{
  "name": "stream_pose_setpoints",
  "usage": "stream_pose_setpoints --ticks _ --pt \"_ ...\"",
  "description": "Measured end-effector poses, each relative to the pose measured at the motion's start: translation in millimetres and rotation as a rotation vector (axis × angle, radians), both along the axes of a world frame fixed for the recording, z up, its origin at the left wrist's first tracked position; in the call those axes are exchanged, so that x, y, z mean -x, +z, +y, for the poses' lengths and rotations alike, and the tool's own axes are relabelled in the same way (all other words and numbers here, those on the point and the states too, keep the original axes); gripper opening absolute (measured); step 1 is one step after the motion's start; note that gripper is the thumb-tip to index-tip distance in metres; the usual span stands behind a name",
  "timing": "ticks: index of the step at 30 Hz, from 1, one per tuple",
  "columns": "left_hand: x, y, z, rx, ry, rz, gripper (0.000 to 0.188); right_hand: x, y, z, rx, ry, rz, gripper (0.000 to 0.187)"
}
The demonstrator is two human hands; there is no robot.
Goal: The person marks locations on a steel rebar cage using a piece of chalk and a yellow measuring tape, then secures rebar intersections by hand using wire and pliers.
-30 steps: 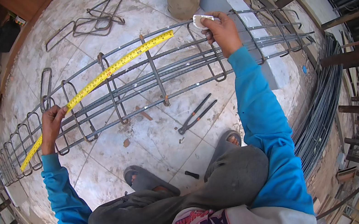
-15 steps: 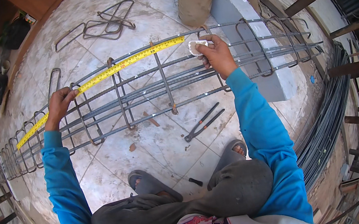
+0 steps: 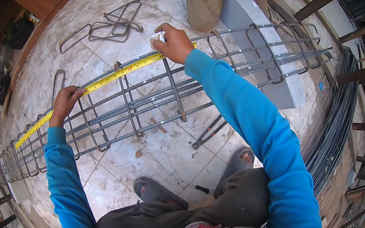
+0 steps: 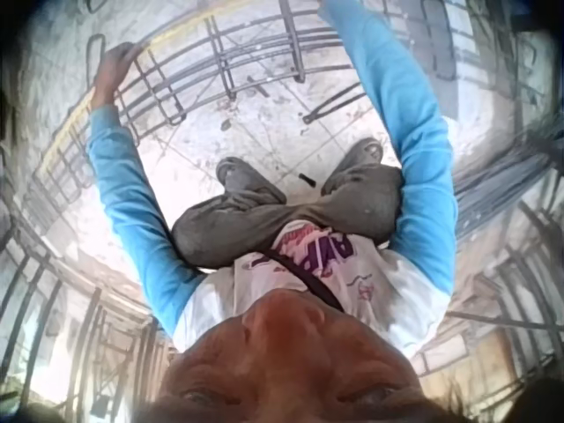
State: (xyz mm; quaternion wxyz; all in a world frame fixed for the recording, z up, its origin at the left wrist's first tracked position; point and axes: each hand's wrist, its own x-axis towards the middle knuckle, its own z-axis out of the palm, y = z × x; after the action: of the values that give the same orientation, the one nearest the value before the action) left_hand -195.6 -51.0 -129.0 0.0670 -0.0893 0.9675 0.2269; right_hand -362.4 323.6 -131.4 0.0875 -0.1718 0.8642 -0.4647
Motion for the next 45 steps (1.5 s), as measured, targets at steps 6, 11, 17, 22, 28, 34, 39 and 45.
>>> stream_pose_setpoints --ticks 6,11,17,22,28,34,39,45 --pt "7.3 -2.6 -7.1 0.004 0.010 -0.022 0.042 46.5 19.2 63.0 0.336 -0.267 0.013 0.041" --pt "5.8 -3.3 -9.1 -0.047 0.048 -0.064 0.042 38.6 7.3 109.0 0.359 -0.377 -0.118 0.046" --pt "2.3 -4.7 -9.4 -0.133 0.036 -0.101 0.043 23.3 -18.2 96.9 0.343 -0.263 -0.155 0.044" --pt "1.8 0.3 -9.5 -0.153 0.068 -0.081 0.042 29.2 -21.7 83.4 0.266 -0.270 -0.118 0.042" --pt "7.1 11.0 -11.2 -0.253 -0.012 -0.103 0.043 31.5 -21.6 61.4 -0.019 -0.141 0.195 0.041" --pt "19.0 16.7 -15.7 -0.224 0.072 -0.309 0.044 19.1 -3.0 21.1 -0.154 0.004 0.335 0.042" --pt "21.2 14.8 -20.6 -0.300 0.076 -0.378 0.046 9.4 1.4 -17.0 -0.206 0.179 0.191 0.041" --pt "21.2 8.1 -20.6 -0.300 0.048 -0.354 0.047 35.3 -6.9 14.0 -0.050 -0.119 0.182 0.031"
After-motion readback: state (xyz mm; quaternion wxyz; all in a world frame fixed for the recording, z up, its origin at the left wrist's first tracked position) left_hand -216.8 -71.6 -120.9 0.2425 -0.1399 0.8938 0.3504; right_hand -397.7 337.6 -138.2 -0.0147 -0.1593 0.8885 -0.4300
